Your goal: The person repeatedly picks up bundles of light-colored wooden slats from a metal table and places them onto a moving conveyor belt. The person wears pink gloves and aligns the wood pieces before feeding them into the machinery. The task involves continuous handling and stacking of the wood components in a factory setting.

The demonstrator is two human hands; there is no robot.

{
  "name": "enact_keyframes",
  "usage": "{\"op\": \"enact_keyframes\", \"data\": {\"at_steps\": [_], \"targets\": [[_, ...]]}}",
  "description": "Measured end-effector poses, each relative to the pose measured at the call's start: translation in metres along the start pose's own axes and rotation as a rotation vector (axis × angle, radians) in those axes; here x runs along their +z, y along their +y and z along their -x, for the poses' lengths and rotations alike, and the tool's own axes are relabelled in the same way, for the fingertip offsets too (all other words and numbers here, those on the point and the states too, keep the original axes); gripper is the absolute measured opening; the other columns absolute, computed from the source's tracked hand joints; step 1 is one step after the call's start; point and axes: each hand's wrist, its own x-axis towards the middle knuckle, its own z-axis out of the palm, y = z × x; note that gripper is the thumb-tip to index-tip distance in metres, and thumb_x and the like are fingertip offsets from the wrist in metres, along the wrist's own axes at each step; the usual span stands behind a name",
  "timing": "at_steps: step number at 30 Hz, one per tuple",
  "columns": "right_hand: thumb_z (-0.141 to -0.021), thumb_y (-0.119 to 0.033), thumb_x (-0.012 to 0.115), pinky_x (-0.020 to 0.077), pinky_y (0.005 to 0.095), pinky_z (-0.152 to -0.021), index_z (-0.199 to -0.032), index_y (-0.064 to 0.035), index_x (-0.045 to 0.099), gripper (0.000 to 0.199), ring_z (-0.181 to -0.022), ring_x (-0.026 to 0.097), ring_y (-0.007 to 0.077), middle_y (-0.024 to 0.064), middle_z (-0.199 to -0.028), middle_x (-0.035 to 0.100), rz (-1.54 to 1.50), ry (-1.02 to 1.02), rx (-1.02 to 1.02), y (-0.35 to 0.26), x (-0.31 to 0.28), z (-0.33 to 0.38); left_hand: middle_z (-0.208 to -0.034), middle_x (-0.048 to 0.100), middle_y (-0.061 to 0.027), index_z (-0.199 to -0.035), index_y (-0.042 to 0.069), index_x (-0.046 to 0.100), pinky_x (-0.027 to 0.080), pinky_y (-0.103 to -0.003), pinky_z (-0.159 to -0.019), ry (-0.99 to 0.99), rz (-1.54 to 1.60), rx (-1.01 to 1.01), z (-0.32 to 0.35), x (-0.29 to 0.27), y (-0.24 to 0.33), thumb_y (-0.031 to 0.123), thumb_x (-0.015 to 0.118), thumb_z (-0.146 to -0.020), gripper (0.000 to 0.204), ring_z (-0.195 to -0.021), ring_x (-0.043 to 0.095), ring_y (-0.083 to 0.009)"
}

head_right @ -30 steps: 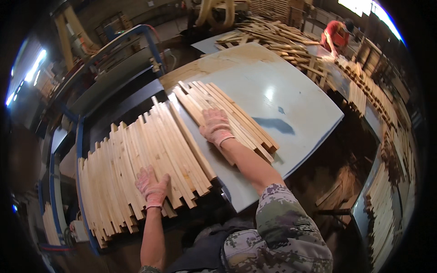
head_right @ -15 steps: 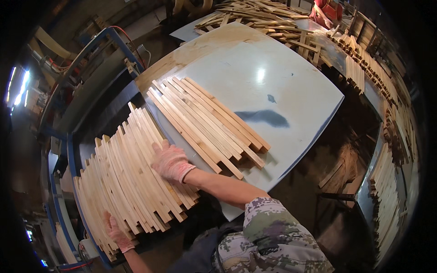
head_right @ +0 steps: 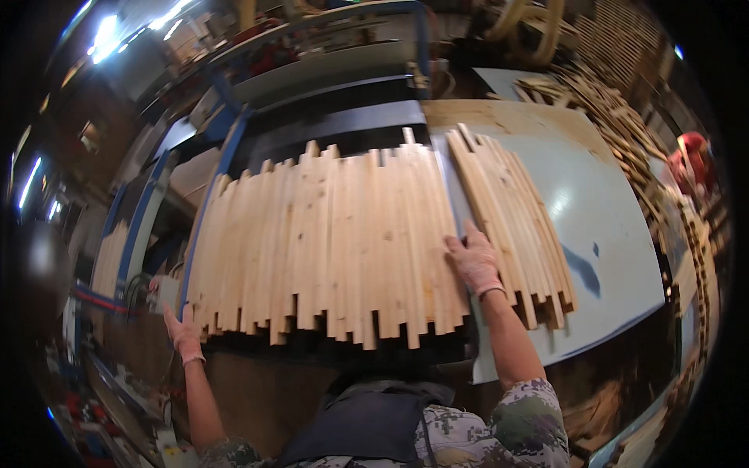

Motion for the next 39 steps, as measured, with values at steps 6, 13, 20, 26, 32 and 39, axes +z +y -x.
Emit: {"op": "enact_keyframes", "data": {"at_steps": [6,13,20,26,32,39], "targets": [[-0.104,-0.049,0.071,0.0512,0.0444,-0.113,-0.160,0.0018,0.049,0.079,-0.134,0.065,0.0364,0.0264,-0.147,0.065,-0.067,-0.060,0.064,-0.012,0.007,0.001,-0.179,0.026,-0.0172,-0.173,0.013,0.028,0.024,-0.052,-0.131,-0.013,-0.481,-0.110,-0.073,-0.048,-0.068,0.052,0.072,-0.097,0.095,-0.164,0.026,-0.0386],[-0.107,-0.053,0.064,0.0428,0.0408,-0.123,-0.163,-0.0031,0.049,0.076,-0.148,0.055,0.0348,0.0213,-0.161,0.056,-0.110,-0.036,0.126,0.016,0.001,0.011,-0.181,0.025,-0.0138,-0.174,0.015,0.027,0.020,-0.056,-0.133,-0.237,-0.640,-0.118,-0.130,-0.037,-0.074,0.065,0.061,-0.100,0.096,-0.166,0.023,-0.0365],[-0.108,-0.044,0.067,0.0430,0.0384,-0.122,-0.161,0.0016,0.049,0.072,-0.149,0.053,0.0324,0.0214,-0.163,0.054,-0.236,-0.040,0.096,0.031,0.006,0.031,-0.178,0.030,-0.0166,-0.172,0.009,0.031,0.017,-0.050,-0.134,-0.323,-0.594,-0.094,-0.128,-0.061,-0.055,0.059,0.062,-0.102,0.090,-0.165,0.025,-0.0358],[-0.110,-0.029,0.068,0.0557,0.0298,-0.100,-0.157,0.0021,0.054,0.058,-0.114,0.071,0.0177,0.0117,-0.133,0.074,-0.384,0.054,-0.021,0.057,0.004,0.043,-0.157,0.058,-0.0208,-0.155,-0.003,0.054,0.041,-0.044,-0.123,-0.605,0.698,0.036,-0.043,-0.065,-0.026,0.041,0.054,-0.112,0.061,-0.146,0.054,-0.0320],[-0.105,-0.026,0.073,0.0547,0.0304,-0.100,-0.156,0.0034,0.054,0.061,-0.116,0.071,0.0199,0.0147,-0.134,0.074,-0.387,0.091,-0.012,0.035,0.013,0.062,-0.137,0.074,-0.0186,-0.141,-0.001,0.069,0.053,-0.046,-0.116,-1.295,0.933,-0.382,0.139,-0.028,-0.007,0.038,0.065,-0.108,0.052,-0.127,0.071,-0.0343],[-0.103,-0.025,0.075,0.0540,0.0313,-0.103,-0.156,0.0018,0.055,0.063,-0.115,0.069,0.0197,0.0140,-0.125,0.075,-0.293,0.097,0.028,0.026,0.005,0.075,-0.137,0.073,-0.0185,-0.135,0.001,0.072,0.052,-0.041,-0.114,-1.238,-0.235,-0.358,0.318,0.135,-0.163,0.037,0.058,-0.110,0.046,-0.126,0.071,-0.0290]]}}
